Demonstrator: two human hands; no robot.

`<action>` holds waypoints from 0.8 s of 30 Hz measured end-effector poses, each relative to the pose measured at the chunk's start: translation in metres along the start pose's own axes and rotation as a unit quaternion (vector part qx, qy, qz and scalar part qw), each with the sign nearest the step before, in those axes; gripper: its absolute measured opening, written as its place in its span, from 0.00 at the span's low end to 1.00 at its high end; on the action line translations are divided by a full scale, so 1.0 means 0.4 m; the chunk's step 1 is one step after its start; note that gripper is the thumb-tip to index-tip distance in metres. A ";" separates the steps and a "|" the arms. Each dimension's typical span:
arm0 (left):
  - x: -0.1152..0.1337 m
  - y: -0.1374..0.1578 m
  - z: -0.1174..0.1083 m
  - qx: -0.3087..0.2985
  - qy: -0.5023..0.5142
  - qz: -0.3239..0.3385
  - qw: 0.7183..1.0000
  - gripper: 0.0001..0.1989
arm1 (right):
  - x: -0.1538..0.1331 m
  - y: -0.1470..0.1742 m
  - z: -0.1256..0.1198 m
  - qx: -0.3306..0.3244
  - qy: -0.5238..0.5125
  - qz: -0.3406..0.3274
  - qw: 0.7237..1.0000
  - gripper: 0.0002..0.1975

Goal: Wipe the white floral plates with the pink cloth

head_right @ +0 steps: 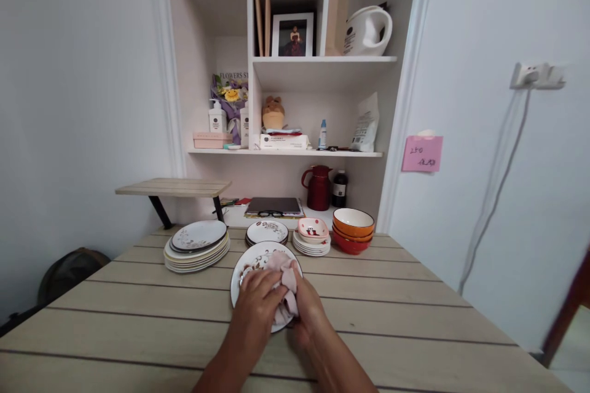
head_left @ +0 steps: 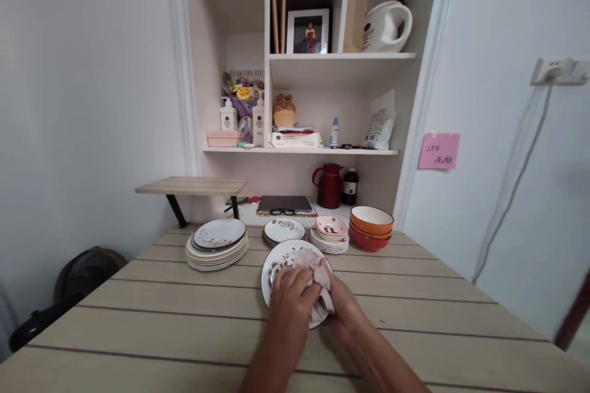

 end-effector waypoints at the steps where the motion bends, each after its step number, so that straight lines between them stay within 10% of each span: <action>1: -0.015 -0.003 0.002 -0.003 -0.011 -0.010 1.000 0.09 | 0.010 0.006 0.004 0.004 0.009 0.011 1.000 0.23; 8: -0.090 -0.002 -0.012 -0.011 -0.132 -0.101 0.986 0.14 | 0.008 0.016 -0.013 0.049 0.031 0.015 0.998 0.24; 24: -0.050 0.016 0.024 -0.083 0.008 -0.076 0.994 0.16 | 0.009 -0.010 -0.014 0.021 -0.003 0.007 1.000 0.24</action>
Point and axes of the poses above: each hand's wrist, its own y-axis away from the middle knuckle, its own z-axis out of the palm, x = y × z, the point moved 10 cm from there along -y, towards the middle knuckle, and after that the axes turned 11 degrees about x, right-handed, at the moved point
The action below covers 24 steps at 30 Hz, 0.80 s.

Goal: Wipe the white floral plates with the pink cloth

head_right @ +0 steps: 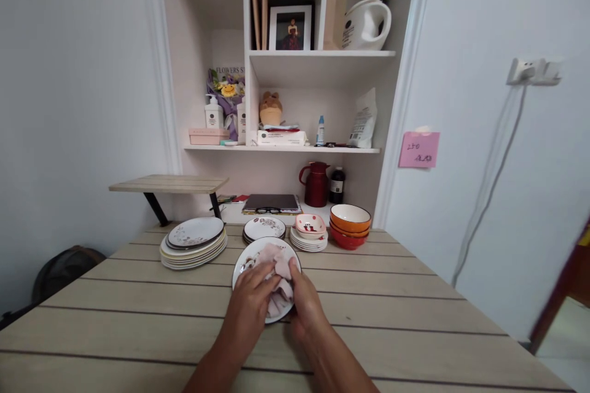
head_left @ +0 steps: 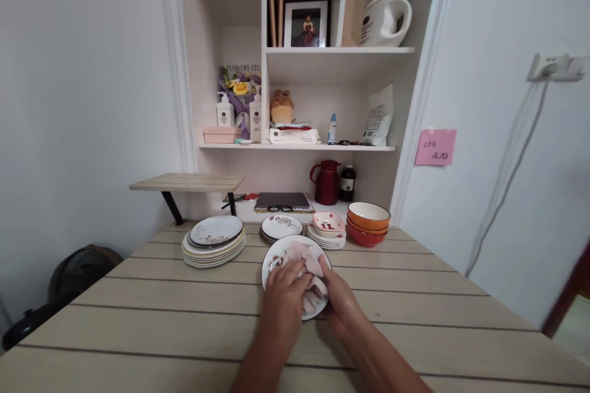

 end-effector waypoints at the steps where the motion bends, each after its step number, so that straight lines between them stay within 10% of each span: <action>1: -0.008 -0.002 0.001 -0.008 -0.001 -0.010 1.000 0.17 | 0.006 0.002 0.003 -0.001 0.009 0.005 1.000 0.25; 7: -0.080 -0.002 -0.025 0.005 -0.082 -0.098 0.992 0.17 | 0.005 0.005 -0.021 0.062 0.021 0.020 0.998 0.24; 24: -0.022 0.007 0.015 -0.017 -0.076 -0.008 0.997 0.20 | 0.023 0.002 0.002 0.004 0.026 0.020 0.999 0.23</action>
Point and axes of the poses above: each hand's wrist, its own y-axis away from the middle knuckle, its own z-axis out of the palm, x = y × z, the point moved 10 cm from there along -y, towards the middle knuckle, and after that the axes turned 11 degrees about x, right-handed, at the moved point
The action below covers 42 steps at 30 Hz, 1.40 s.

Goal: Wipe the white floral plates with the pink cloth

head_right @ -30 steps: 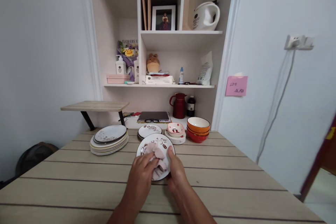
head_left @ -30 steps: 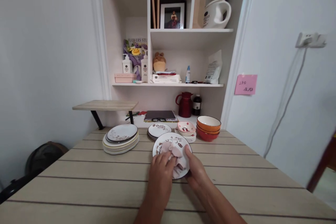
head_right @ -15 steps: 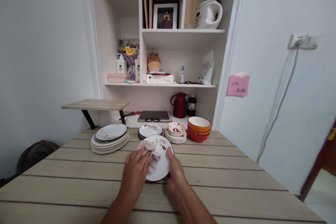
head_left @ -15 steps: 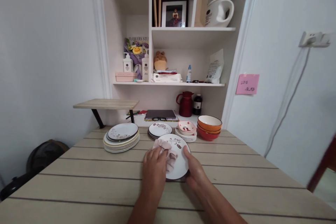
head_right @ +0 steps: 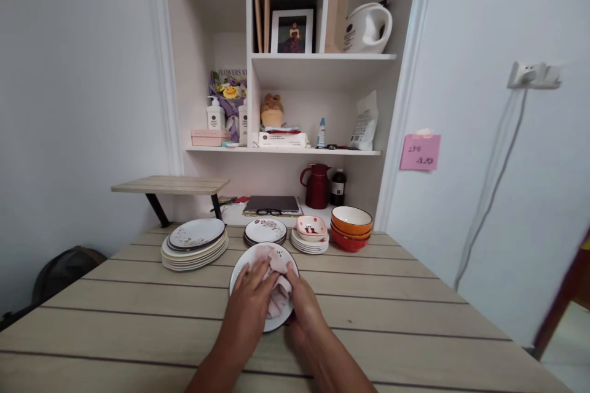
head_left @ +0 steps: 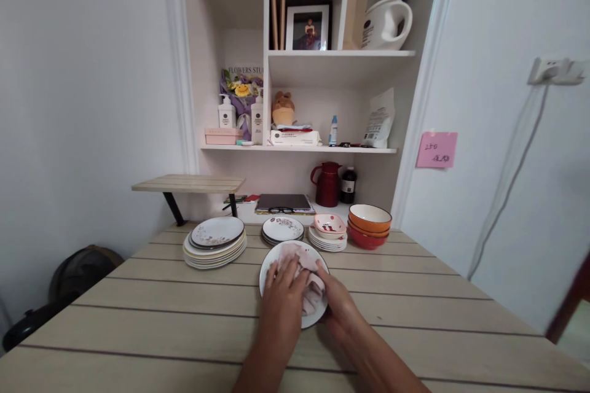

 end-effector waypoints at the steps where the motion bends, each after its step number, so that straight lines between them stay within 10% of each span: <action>1: -0.010 -0.001 -0.003 0.000 -0.012 -0.017 1.000 0.21 | 0.001 0.001 0.000 0.004 0.000 0.005 1.000 0.23; 7: -0.020 0.004 -0.025 0.013 -0.039 -0.058 0.997 0.18 | -0.038 -0.009 -0.045 0.069 -0.057 -0.001 0.996 0.22; 18: 0.050 -0.007 -0.014 -0.022 0.058 0.008 0.998 0.15 | -0.009 0.015 0.034 -0.069 -0.058 0.054 0.995 0.23; 28: -0.030 0.008 -0.023 0.011 -0.063 -0.087 0.994 0.16 | -0.022 0.005 -0.034 0.059 -0.049 0.035 0.996 0.25; 36: 0.071 0.006 -0.009 0.039 0.050 0.033 0.997 0.13 | -0.027 0.015 0.026 -0.067 -0.096 0.058 0.991 0.21; 42: -0.008 -0.012 -0.015 -0.009 0.000 -0.047 0.999 0.16 | 0.008 0.010 0.036 -0.051 -0.031 0.044 0.997 0.21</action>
Point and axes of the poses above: each hand's wrist, its own y-axis away from the middle knuckle, its own z-axis out of the palm, x = y × z, the point moved 10 cm from there along -y, towards the middle knuckle, and after that the axes turned 11 degrees about x, right-handed, at the moved point
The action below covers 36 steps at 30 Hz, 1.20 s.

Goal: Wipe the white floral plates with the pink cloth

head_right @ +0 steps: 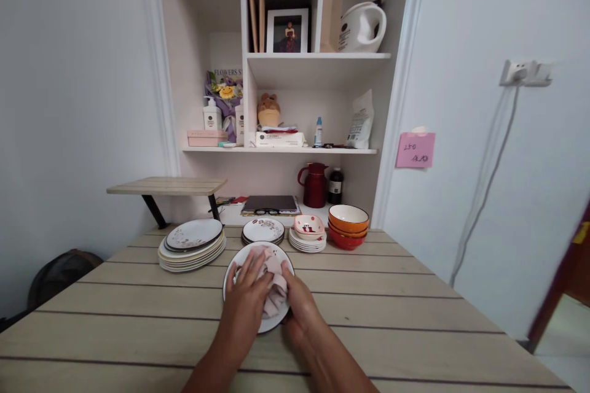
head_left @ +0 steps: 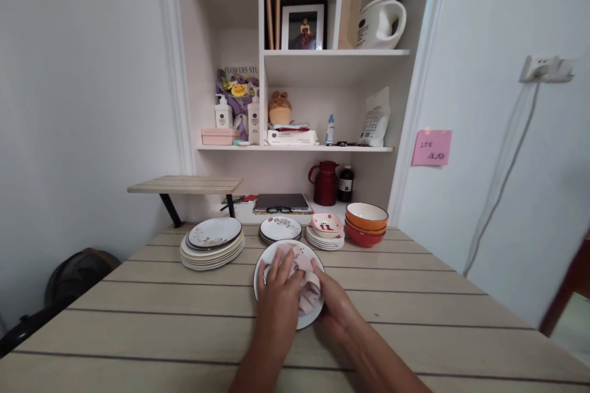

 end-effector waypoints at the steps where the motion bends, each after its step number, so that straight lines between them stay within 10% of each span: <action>1: -0.019 -0.002 -0.005 0.005 -0.022 -0.023 0.999 0.17 | 0.001 0.001 -0.006 0.015 0.013 -0.001 1.000 0.22; 8: -0.049 0.011 -0.030 0.040 -0.096 -0.062 0.993 0.14 | -0.030 0.009 -0.062 0.108 -0.001 -0.013 0.994 0.26; 15: 0.058 0.025 0.013 0.026 0.005 0.068 0.997 0.16 | -0.028 0.007 -0.016 0.003 -0.028 -0.007 1.000 0.24; 24: -0.049 0.006 -0.017 0.016 -0.100 -0.071 0.992 0.19 | -0.041 0.009 -0.032 0.051 -0.026 -0.033 0.998 0.27; 36: 0.049 0.016 -0.010 0.050 -0.013 0.081 0.995 0.14 | -0.043 -0.004 -0.027 0.000 -0.039 -0.035 0.999 0.28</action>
Point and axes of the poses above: each hand's wrist, its own y-axis away from the middle knuckle, its own z-axis out of the palm, x = y × z, the point moved 10 cm from there along -y, towards the middle knuckle, and after that the axes turned 11 degrees about x, right-handed, at the moved point
